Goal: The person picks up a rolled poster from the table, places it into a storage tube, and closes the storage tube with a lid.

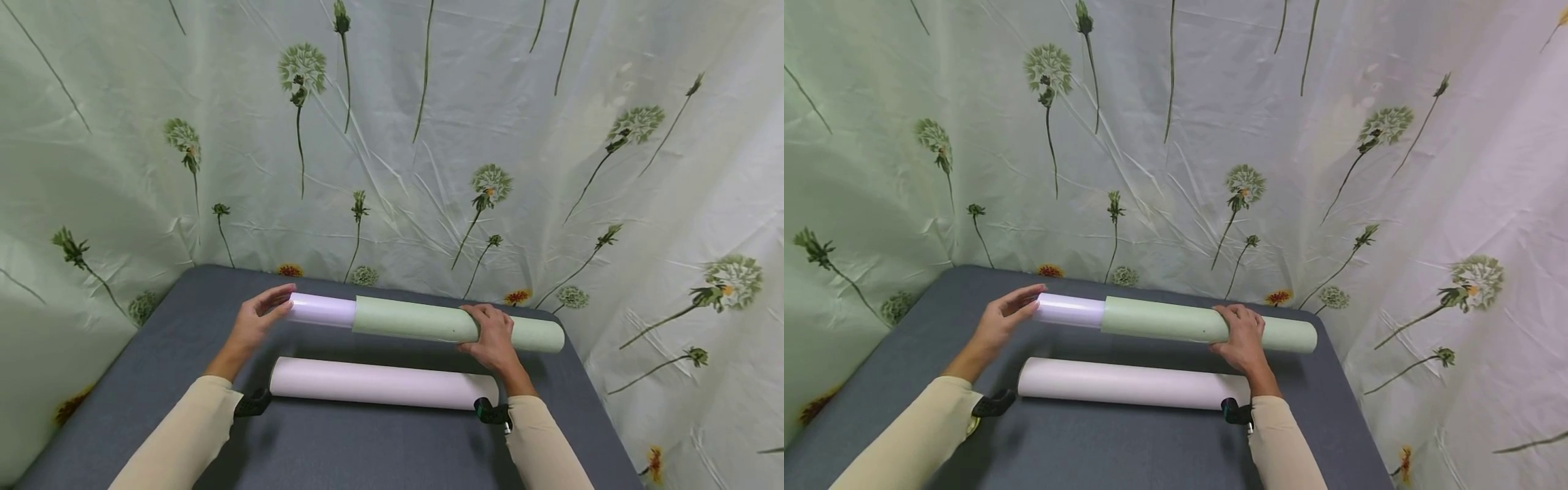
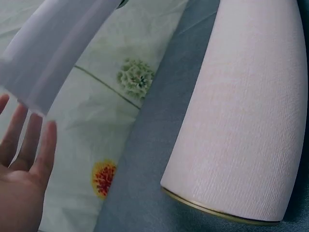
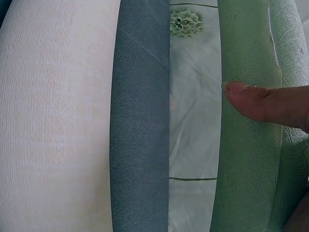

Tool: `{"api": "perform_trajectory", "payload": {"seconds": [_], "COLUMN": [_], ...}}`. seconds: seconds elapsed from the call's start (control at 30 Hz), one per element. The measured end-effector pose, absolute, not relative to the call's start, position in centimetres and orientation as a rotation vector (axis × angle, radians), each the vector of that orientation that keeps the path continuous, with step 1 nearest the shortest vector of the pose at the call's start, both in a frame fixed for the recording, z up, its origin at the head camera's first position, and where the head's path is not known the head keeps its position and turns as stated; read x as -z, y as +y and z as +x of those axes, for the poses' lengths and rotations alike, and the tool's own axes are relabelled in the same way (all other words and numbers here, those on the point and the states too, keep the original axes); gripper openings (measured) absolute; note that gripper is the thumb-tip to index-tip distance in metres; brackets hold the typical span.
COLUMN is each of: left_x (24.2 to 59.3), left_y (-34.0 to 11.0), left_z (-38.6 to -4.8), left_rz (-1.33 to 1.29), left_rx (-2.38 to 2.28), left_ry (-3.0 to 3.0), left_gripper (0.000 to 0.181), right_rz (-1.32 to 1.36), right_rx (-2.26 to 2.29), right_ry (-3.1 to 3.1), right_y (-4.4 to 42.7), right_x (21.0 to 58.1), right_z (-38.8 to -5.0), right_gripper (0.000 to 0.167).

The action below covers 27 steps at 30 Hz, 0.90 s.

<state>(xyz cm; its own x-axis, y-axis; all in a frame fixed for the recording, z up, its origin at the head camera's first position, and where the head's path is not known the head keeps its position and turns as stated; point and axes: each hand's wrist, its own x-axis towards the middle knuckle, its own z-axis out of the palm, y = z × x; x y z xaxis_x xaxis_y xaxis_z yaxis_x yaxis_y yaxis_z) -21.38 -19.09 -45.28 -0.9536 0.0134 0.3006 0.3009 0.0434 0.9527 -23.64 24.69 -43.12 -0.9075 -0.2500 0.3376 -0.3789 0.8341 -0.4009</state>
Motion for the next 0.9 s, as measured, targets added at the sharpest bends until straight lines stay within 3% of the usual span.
{"api": "perform_trajectory", "payload": {"seconds": [0.37,0.9], "left_x": [46.5,46.8], "left_y": [-20.3,-19.8], "left_z": [-21.5,-21.7], "left_rz": [-0.364,-0.313], "left_rx": [2.287,2.333], "left_ry": [-1.959,-1.973], "left_gripper": [0.046,0.046], "right_rz": [0.481,0.486], "right_rx": [-0.681,-0.706], "right_ry": [-2.750,-2.727], "right_y": [24.7,25.1], "right_x": [43.1,43.7], "right_z": [-23.7,-23.6], "right_gripper": [0.071,0.071]}}
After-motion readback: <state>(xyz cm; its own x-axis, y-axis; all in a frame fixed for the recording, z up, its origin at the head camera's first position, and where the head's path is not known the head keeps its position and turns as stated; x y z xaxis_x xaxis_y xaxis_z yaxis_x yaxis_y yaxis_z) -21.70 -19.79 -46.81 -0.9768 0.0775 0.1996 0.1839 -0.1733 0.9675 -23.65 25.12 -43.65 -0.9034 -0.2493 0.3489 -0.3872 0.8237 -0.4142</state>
